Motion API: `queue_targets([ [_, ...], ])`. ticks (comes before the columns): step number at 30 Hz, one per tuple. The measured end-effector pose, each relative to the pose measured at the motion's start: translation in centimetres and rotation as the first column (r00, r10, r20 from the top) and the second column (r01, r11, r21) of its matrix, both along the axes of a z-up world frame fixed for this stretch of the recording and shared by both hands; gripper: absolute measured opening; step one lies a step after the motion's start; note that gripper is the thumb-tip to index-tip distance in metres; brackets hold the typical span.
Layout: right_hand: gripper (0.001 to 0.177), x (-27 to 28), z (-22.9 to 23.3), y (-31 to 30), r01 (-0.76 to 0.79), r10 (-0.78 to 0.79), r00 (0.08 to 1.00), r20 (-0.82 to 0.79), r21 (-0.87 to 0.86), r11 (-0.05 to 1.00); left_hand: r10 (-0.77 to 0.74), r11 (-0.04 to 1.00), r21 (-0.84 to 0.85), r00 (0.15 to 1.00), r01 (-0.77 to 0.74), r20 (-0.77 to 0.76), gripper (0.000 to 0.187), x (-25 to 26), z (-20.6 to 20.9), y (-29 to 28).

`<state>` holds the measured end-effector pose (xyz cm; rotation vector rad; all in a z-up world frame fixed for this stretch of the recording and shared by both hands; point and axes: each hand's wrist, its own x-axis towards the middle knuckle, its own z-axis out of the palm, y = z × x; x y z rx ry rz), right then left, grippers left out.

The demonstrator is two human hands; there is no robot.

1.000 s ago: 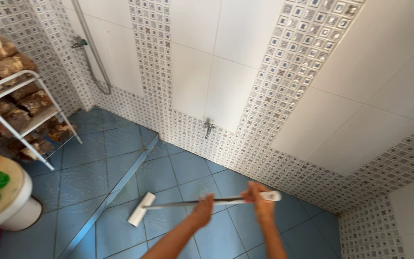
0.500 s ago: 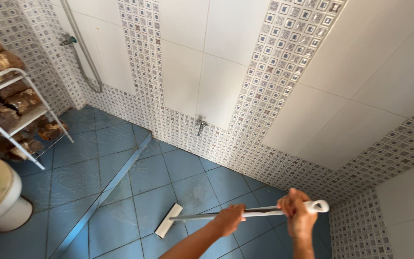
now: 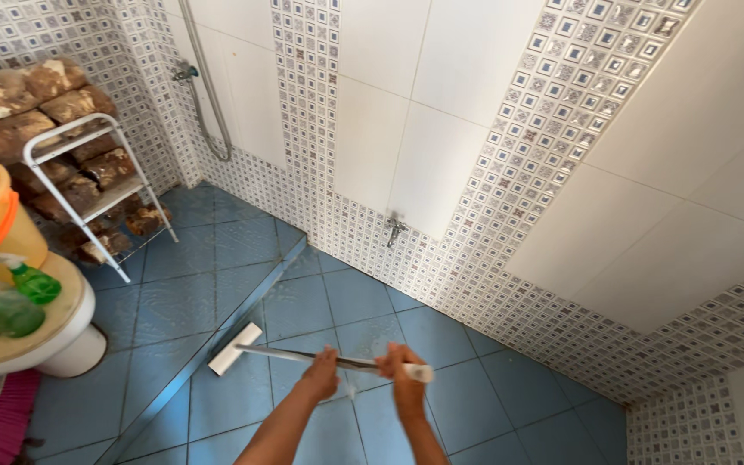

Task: The person sprays liquid into a yellow bucket, adds water from a purple scoop, washes their hands in the bucket, and uses a squeegee to move water across the tiled floor of a bathroom.

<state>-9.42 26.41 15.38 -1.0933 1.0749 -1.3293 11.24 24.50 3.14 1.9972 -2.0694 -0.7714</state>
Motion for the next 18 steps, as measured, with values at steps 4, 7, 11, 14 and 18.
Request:
queue_targets([
  [4,0.044,2.7,-0.2,0.8,-0.140,0.154,0.984,0.087,-0.148,0.979,0.113,0.992,0.059,0.993,-0.114,0.017,0.081,2.7,0.0,1.1],
  [7,0.045,1.5,-0.3,-0.1,-0.166,0.181,0.981,0.070,-0.174,0.971,0.093,0.989,0.109,0.995,-0.098,0.047,0.073,2.4,0.0,1.1],
  [11,0.042,-2.4,-0.5,-0.1,-0.081,0.088,0.994,0.068,-0.106,0.991,-0.114,0.984,-0.124,0.988,0.127,0.104,0.052,-0.6,-0.5,0.6],
  [14,0.039,-8.3,1.0,-0.2,-0.008,0.008,1.000,0.003,-0.049,0.999,-0.276,0.895,-0.362,0.961,0.259,0.006,0.045,-5.1,-1.3,0.9],
  [18,0.042,-16.5,5.8,0.5,0.100,-0.106,0.987,-0.124,-0.049,0.994,-0.409,0.876,-0.328,0.905,0.353,-0.119,0.033,-12.7,0.4,1.2],
])
